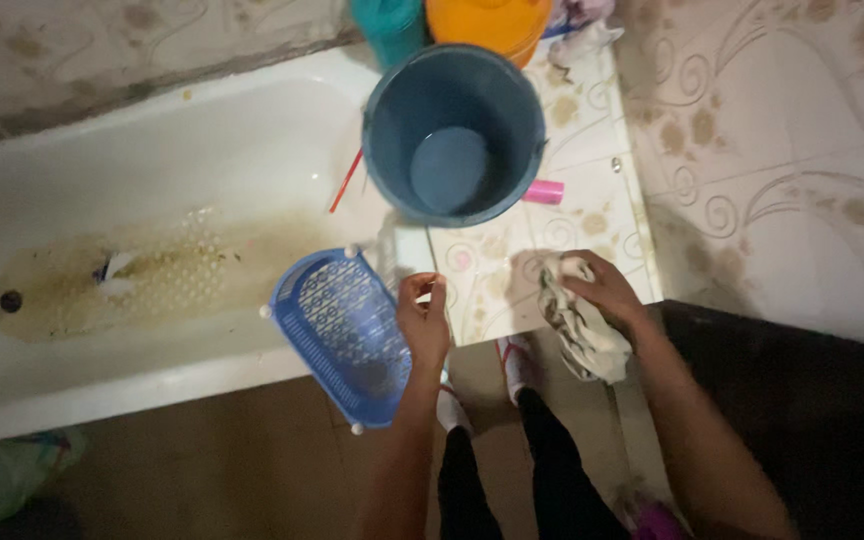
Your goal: The person wipes down a blue plastic shelf with a cloth and then cleans the wall tiles in a bathroom.
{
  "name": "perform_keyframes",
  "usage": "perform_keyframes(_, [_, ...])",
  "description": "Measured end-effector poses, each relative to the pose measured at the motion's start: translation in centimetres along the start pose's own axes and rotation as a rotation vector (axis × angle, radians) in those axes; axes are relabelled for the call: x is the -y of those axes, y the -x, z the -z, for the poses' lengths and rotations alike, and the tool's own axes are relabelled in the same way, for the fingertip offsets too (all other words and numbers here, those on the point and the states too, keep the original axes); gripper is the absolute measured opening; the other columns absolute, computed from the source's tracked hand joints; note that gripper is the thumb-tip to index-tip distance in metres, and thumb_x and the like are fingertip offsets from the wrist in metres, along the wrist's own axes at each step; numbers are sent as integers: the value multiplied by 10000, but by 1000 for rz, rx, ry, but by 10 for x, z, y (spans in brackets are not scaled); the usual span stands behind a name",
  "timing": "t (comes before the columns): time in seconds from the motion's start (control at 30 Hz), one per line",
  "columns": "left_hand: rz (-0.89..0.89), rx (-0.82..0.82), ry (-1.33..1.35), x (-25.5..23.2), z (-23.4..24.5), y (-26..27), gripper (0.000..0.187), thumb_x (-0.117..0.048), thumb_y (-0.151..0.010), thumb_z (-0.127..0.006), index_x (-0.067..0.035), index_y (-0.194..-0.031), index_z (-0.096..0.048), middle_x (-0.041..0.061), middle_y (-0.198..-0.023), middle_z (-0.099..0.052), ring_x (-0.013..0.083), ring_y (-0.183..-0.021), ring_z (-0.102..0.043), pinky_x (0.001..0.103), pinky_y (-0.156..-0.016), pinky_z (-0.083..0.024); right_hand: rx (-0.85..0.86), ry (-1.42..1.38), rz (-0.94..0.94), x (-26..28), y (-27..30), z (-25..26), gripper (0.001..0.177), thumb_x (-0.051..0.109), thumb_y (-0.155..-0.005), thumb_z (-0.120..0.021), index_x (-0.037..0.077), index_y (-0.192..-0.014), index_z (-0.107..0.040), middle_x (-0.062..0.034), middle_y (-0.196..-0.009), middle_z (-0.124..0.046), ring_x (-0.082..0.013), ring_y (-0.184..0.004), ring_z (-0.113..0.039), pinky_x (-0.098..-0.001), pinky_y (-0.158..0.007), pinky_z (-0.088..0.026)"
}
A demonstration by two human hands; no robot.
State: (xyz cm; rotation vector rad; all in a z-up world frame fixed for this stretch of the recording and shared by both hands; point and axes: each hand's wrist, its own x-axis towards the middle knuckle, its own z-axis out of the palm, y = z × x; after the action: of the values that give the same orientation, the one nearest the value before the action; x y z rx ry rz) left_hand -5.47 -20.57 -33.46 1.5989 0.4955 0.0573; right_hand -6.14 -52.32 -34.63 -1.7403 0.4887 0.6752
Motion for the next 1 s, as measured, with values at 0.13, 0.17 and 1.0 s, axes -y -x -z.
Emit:
perform_keyframes(0.13, [88,81,-113,23,-40,-17,136,-151,-944,-721,-34,-992,-669,48,-911,-726,124,-828,-686,245,-753,-534,-139,-61,31,-42,-79,13,534,445,-1017,-704,-14,-1290,-695,-78,-1087,-678,-167,-947,-538,-305,-812,-447])
perform_keyframes(0.17, [119,129,-62,29,-46,-19,126,-142,-948,-706,-28,-990,-673,56,-891,-720,129,-799,-671,253,-721,-523,-186,-77,86,-50,-107,17,524,435,-993,-716,-6,-1272,-679,-62,-1116,-697,-144,-995,-584,-281,-842,-474])
perform_keyframes(1.0, [577,474,101,100,-101,19,438,-371,-995,-577,-33,-1273,-585,133,-1101,-721,232,-911,-704,353,-744,-580,-159,332,183,70,42,-32,291,282,-915,-702,104,-1141,-751,-108,-974,-787,-221,-730,-729,-383,-688,-579])
